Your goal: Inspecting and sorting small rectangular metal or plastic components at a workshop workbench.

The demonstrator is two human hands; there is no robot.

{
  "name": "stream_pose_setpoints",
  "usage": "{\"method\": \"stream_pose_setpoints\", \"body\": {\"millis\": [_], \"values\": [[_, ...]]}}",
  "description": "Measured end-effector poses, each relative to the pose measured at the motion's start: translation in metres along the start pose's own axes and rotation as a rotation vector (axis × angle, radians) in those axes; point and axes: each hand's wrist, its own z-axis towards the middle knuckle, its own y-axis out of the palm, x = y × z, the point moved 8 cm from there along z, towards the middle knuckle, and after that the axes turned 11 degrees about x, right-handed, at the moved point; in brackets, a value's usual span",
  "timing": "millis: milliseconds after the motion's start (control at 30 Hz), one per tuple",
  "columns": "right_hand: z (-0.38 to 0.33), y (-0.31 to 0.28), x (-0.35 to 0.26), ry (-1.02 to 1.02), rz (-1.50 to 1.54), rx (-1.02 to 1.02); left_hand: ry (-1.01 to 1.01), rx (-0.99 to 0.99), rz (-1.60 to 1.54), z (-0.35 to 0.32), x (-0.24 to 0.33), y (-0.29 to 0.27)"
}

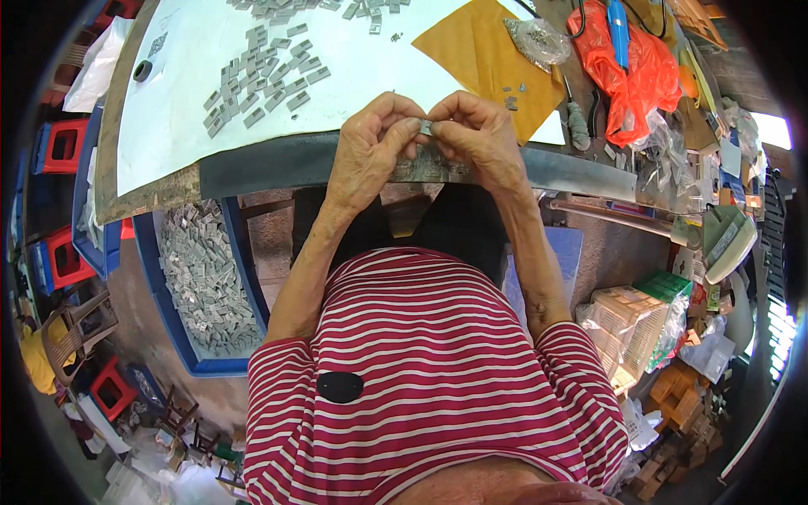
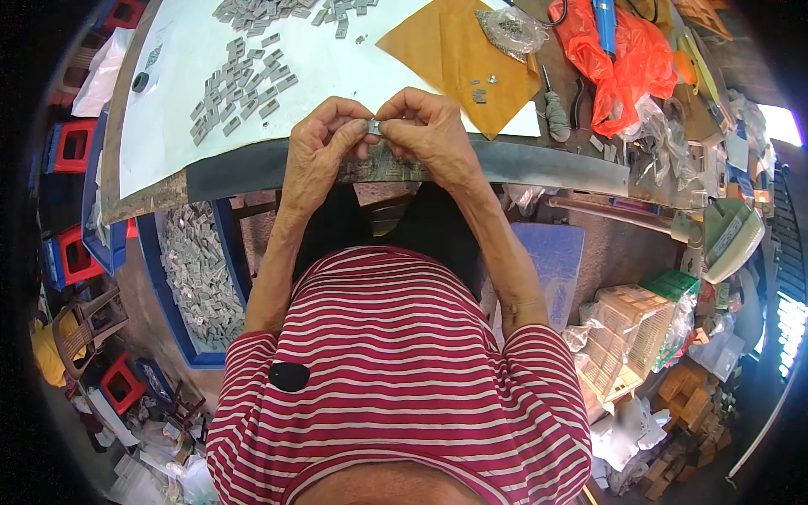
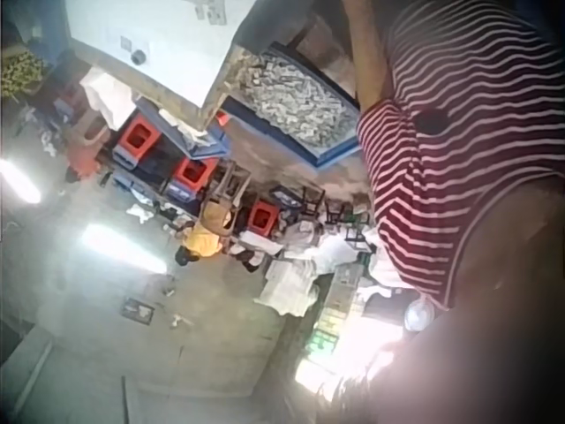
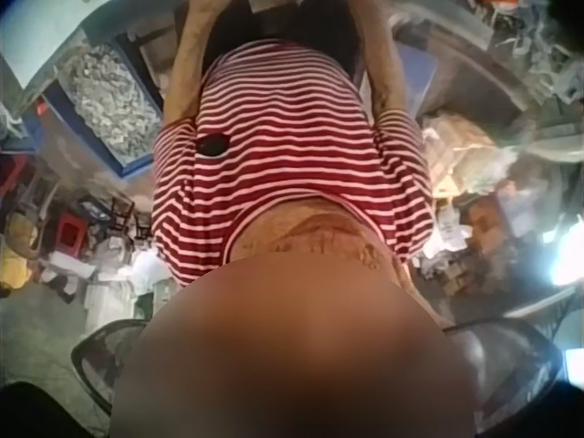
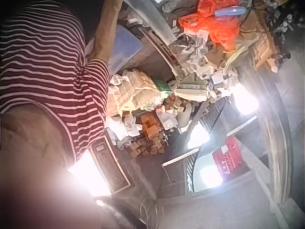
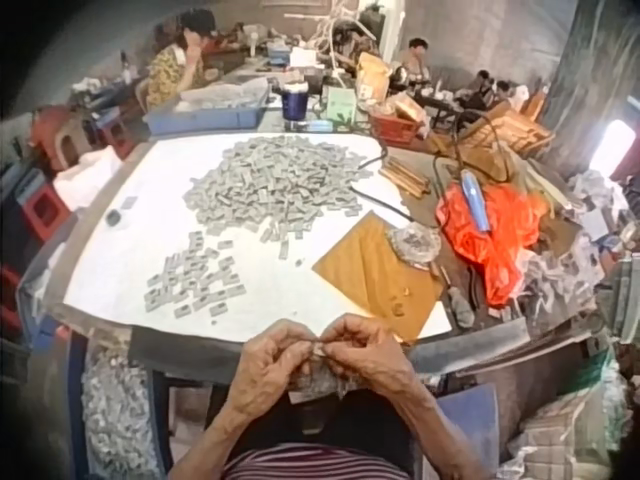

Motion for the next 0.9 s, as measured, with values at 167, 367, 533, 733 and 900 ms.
{"method": "stream_pose_setpoints", "body": {"millis": [167, 367, 533, 733, 900], "values": [[0.001, 0.000, 0.004, 0.004, 0.131, -0.071, -0.032, -0.032, -0.070, -0.003, -0.001, 0.002], [-0.002, 0.005, 0.009, 0.052, 0.156, -0.056, -0.063, 0.009, -0.085, -0.005, -0.002, -0.009], [-0.003, 0.012, 0.005, 0.009, 0.047, -0.027, -0.070, 0.052, -0.079, -0.006, -0.001, -0.017], [0.004, 0.022, 0.000, -0.015, -0.078, -0.017, -0.034, 0.066, -0.064, -0.002, 0.007, -0.027], [0.008, 0.027, 0.000, -0.003, -0.138, -0.067, -0.040, 0.039, -0.011, -0.002, 0.002, -0.031]]}}
